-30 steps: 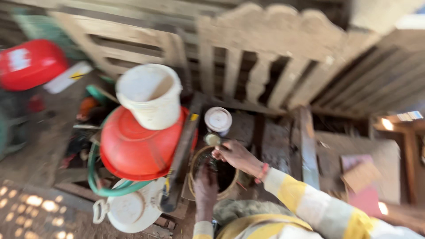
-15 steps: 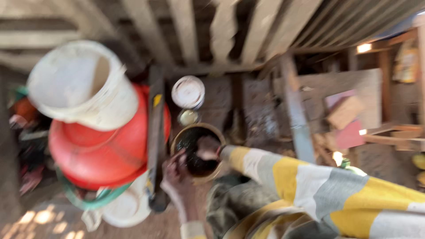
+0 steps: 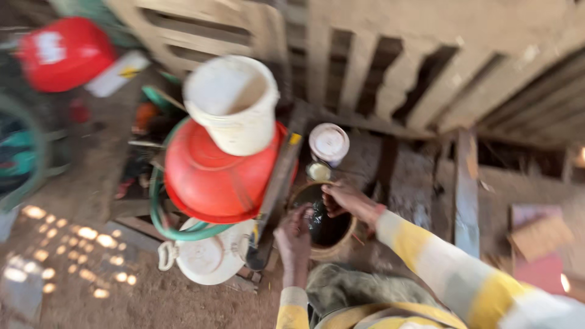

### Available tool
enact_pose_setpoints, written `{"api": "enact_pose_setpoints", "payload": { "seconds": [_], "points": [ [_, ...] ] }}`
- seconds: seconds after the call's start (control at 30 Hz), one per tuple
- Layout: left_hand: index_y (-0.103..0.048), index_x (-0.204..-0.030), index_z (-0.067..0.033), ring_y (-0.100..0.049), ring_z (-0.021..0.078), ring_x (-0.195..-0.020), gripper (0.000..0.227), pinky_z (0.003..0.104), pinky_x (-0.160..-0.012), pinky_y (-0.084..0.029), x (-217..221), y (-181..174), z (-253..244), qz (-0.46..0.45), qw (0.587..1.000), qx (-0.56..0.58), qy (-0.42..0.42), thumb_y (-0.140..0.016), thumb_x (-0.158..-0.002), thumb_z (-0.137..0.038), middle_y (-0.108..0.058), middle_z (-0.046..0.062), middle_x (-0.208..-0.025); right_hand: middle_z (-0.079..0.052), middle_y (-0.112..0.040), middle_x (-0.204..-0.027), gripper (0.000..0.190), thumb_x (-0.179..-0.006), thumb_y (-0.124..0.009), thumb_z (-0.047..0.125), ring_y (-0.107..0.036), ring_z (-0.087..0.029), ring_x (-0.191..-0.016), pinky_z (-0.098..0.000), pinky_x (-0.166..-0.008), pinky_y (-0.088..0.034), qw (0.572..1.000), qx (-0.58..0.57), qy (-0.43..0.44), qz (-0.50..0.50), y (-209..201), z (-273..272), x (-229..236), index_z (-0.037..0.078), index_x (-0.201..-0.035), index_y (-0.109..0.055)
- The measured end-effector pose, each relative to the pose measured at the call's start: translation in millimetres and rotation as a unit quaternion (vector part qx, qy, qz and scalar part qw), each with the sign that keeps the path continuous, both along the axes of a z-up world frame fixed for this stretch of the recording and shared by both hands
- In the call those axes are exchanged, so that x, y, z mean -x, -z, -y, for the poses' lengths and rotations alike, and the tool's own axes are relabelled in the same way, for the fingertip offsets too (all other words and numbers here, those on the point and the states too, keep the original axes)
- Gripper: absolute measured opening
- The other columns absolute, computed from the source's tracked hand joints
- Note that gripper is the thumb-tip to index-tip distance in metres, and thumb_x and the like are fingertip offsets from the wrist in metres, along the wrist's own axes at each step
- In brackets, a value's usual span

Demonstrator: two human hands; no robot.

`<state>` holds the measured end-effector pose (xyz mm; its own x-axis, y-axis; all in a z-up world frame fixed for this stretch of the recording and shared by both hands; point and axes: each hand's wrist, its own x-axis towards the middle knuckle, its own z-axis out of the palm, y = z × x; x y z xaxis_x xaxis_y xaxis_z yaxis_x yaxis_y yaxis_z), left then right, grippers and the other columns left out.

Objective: The person measures a metal strap using a measuring tape, marks it with a pencil, and dips it into a bucket of dark liquid. The person then aligns the strap with a spirit level and uses a small tool to scrape along its surface.

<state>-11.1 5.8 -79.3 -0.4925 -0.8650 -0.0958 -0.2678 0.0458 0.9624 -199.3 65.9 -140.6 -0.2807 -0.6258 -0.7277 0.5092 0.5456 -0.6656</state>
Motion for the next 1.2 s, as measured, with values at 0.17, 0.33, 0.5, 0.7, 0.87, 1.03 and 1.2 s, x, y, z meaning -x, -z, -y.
{"api": "enact_pose_setpoints", "payload": {
  "seconds": [0.17, 0.33, 0.5, 0.7, 0.87, 1.03, 1.2],
  "points": [
    [-0.078, -0.105, -0.0030, -0.076, 0.0284, -0.089, 0.026, 0.035, -0.074, -0.059, 4.2, 26.5, 3.1, 0.021, 0.984, 0.161, 0.077, -0.072, -0.082, 0.004, -0.078, 0.018, -0.098, -0.005, -0.079, -0.082, 0.034, -0.100, -0.056, 0.025, -0.075, -0.014, -0.074, -0.0340, -0.071, -0.062, 0.974, 0.063, -0.136, -0.169, -84.6, 1.7, -11.8, -0.001, -0.093, -0.076],
    [-0.075, -0.104, -0.0030, -0.079, 0.0290, -0.088, 0.029, 0.037, -0.075, -0.060, 8.6, 26.9, -2.6, -0.037, 0.991, 0.092, 0.092, -0.068, -0.077, 0.004, -0.078, 0.014, -0.098, -0.015, -0.075, -0.082, 0.031, -0.102, -0.060, 0.024, -0.071, -0.022, -0.075, -0.0343, -0.075, -0.056, 0.908, 0.032, -0.246, -0.337, -126.7, -7.1, -24.0, -0.003, -0.102, -0.076],
    [-0.078, -0.099, -0.0032, -0.075, 0.0349, -0.085, 0.015, 0.040, -0.073, -0.058, 10.7, 0.8, -9.1, -0.046, 0.989, 0.124, 0.058, -0.076, -0.085, -0.005, -0.077, 0.017, -0.095, -0.008, -0.078, -0.102, 0.028, -0.087, -0.067, 0.013, -0.076, -0.021, -0.096, -0.0356, -0.086, -0.058, 0.854, 0.076, -0.268, -0.440, -139.9, -5.4, -21.7, 0.007, -0.113, -0.074],
    [-0.076, -0.093, -0.0028, -0.074, 0.0368, -0.082, 0.012, 0.043, -0.070, -0.057, 4.8, 4.7, -16.3, 0.014, 0.993, 0.105, 0.052, -0.078, -0.086, -0.012, -0.076, 0.018, -0.087, -0.010, -0.075, -0.106, 0.023, -0.081, -0.069, 0.011, -0.070, -0.030, -0.105, -0.0405, -0.093, -0.054, 0.766, 0.099, -0.364, -0.520, -126.8, -16.1, -23.1, 0.009, -0.104, -0.075],
    [-0.077, -0.095, -0.0053, -0.073, 0.0369, -0.082, 0.014, 0.044, -0.070, -0.057, 4.9, 2.2, -23.1, 0.038, 0.995, 0.074, 0.053, -0.080, -0.086, -0.016, -0.074, 0.019, -0.087, -0.007, -0.077, -0.103, 0.019, -0.084, -0.066, 0.014, -0.072, -0.029, -0.100, -0.0414, -0.090, -0.054, 0.786, 0.090, -0.314, -0.525, -135.9, -27.4, -30.2, 0.009, -0.101, -0.075],
    [-0.079, -0.096, -0.0076, -0.074, 0.0358, -0.082, 0.016, 0.042, -0.070, -0.058, 7.0, -3.3, -16.5, 0.007, 0.992, 0.114, 0.062, -0.080, -0.082, -0.015, -0.076, 0.016, -0.091, -0.003, -0.082, -0.100, 0.017, -0.089, -0.069, 0.019, -0.077, -0.017, -0.090, -0.0364, -0.084, -0.058, 0.820, 0.093, -0.272, -0.496, -175.8, -25.3, -24.7, 0.011, -0.102, -0.076],
    [-0.080, -0.098, -0.0073, -0.074, 0.0308, -0.077, 0.019, 0.039, -0.067, -0.057, 4.7, -5.9, -12.7, 0.024, 0.992, 0.094, 0.078, -0.083, -0.081, -0.016, -0.077, 0.014, -0.089, -0.003, -0.083, -0.094, 0.019, -0.094, -0.071, 0.023, -0.069, -0.022, -0.070, -0.0350, -0.071, -0.055, 0.834, 0.000, -0.251, -0.492, -236.3, -21.9, -16.8, 0.015, -0.110, -0.077]
  ]
}}
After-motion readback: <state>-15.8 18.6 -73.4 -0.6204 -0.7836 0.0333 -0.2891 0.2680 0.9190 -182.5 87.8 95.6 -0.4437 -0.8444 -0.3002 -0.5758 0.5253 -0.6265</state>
